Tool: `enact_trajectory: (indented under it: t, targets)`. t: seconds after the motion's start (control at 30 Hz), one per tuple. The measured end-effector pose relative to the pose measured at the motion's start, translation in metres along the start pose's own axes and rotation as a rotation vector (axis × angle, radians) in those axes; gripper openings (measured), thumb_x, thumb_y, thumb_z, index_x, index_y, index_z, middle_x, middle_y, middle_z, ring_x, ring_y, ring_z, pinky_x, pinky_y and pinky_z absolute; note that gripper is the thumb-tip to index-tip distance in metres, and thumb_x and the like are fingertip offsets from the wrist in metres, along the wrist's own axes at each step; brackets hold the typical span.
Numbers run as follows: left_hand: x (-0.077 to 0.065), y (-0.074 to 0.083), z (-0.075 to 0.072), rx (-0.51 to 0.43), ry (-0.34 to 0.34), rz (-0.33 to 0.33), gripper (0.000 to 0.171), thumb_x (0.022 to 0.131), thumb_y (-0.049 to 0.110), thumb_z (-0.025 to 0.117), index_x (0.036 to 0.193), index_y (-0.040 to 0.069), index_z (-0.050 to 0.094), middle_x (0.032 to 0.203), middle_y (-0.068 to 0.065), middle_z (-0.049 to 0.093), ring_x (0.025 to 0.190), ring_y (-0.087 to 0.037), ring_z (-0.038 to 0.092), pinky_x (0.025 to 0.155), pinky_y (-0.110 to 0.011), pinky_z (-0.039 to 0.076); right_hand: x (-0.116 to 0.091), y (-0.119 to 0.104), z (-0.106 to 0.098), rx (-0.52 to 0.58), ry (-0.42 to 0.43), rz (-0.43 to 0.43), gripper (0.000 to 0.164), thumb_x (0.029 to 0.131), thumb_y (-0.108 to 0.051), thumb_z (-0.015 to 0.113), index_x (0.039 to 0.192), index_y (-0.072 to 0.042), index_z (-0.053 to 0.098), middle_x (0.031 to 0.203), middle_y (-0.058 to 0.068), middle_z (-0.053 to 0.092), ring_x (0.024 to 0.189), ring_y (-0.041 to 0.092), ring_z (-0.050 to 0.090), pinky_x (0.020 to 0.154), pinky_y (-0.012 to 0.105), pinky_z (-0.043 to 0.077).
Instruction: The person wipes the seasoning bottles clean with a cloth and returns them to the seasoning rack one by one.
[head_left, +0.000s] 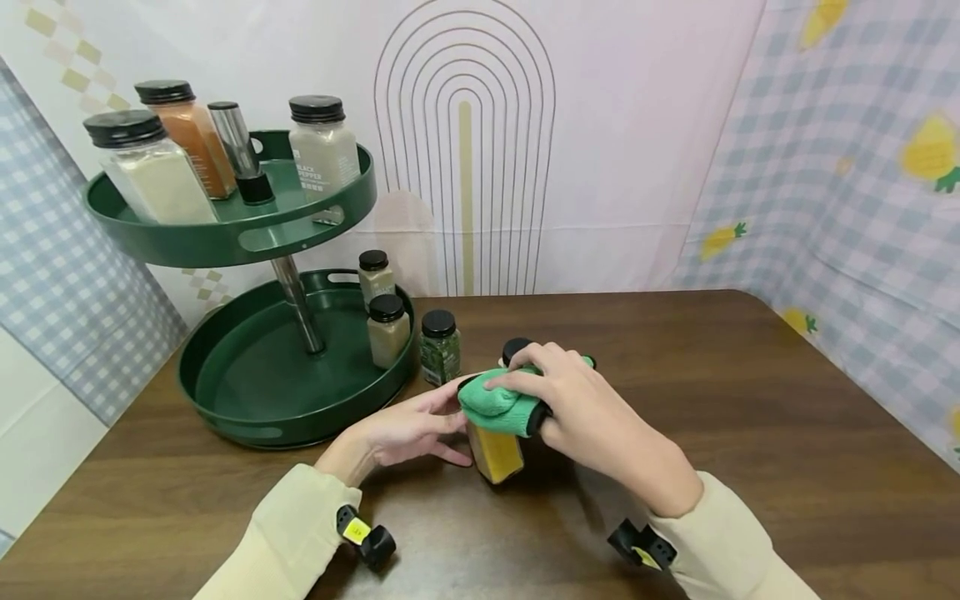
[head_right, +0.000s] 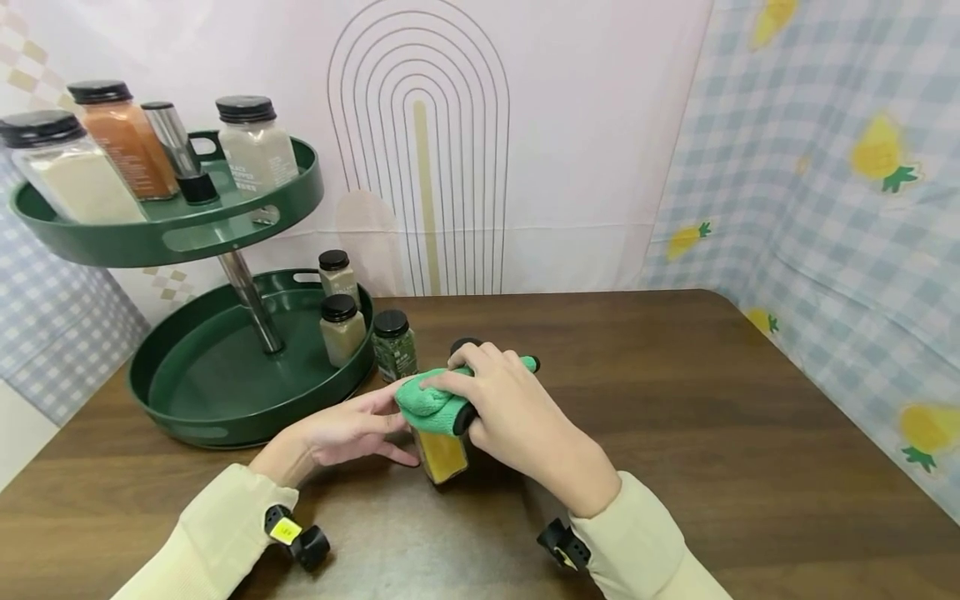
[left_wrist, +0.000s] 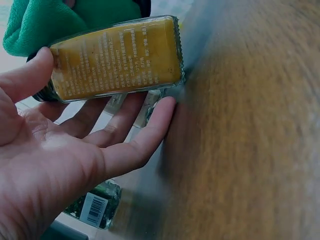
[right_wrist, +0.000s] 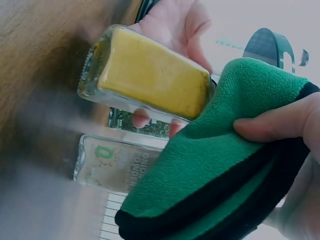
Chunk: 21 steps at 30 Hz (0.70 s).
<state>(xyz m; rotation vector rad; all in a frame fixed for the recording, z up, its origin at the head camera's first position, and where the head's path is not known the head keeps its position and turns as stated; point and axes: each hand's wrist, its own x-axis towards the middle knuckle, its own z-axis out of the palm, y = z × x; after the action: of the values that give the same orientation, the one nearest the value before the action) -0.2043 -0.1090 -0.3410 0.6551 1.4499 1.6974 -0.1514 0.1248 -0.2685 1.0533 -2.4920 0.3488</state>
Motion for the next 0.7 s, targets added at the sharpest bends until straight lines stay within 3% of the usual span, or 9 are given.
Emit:
enact_trajectory:
  t: [0.1,0.3,0.47,0.7]
  targets:
    - [0.0003,0.0002,0.0014,0.005,0.000,-0.008,0.073,0.094,0.033,0.053,0.150,0.021,0.007,0.154,-0.013,0.010,0.136,-0.034,0.023,0.098,-0.057,0.038,-0.0012,0.0009,-0.0007,0.008,-0.011,-0.001,0.065,0.063,0.016,0.052,0.109,-0.027,0.067,0.107,0.001,0.057,0.101,0.019,0.053,0.074,0.034,0.040]
    - [0.0005,-0.0007,0.0039,0.031,0.018,-0.033,0.071,0.095,0.031,0.052,0.150,0.018,0.008,0.149,-0.018,0.022,0.122,-0.025,0.043,0.099,-0.055,0.039,-0.0027,0.0007,-0.0013,0.013,-0.049,-0.020,0.063,0.062,0.015,0.050,0.105,-0.026,0.069,0.104,0.000,0.057,0.099,0.018,0.053,0.073,0.032,0.040]
    - [0.0016,-0.0030,0.0041,0.025,0.024,-0.032,0.068,0.096,0.029,0.050,0.150,0.017,0.009,0.143,-0.016,0.031,0.114,-0.018,0.051,0.098,-0.054,0.040,-0.0047,0.0012,-0.0034,0.014,-0.096,-0.008,0.063,0.063,0.016,0.050,0.104,-0.028,0.069,0.100,-0.004,0.057,0.093,0.017,0.053,0.070,0.029,0.039]
    - [0.0023,-0.0030,0.0023,-0.014,0.062,-0.034,0.057,0.099,0.027,0.044,0.148,0.022,0.016,0.135,-0.013,0.039,0.111,-0.021,0.053,0.096,-0.054,0.042,-0.0052,-0.0013,-0.0036,0.041,-0.283,0.007,0.052,0.068,0.013,0.054,0.102,-0.023,0.070,0.096,-0.002,0.054,0.084,0.017,0.052,0.074,0.032,0.043]
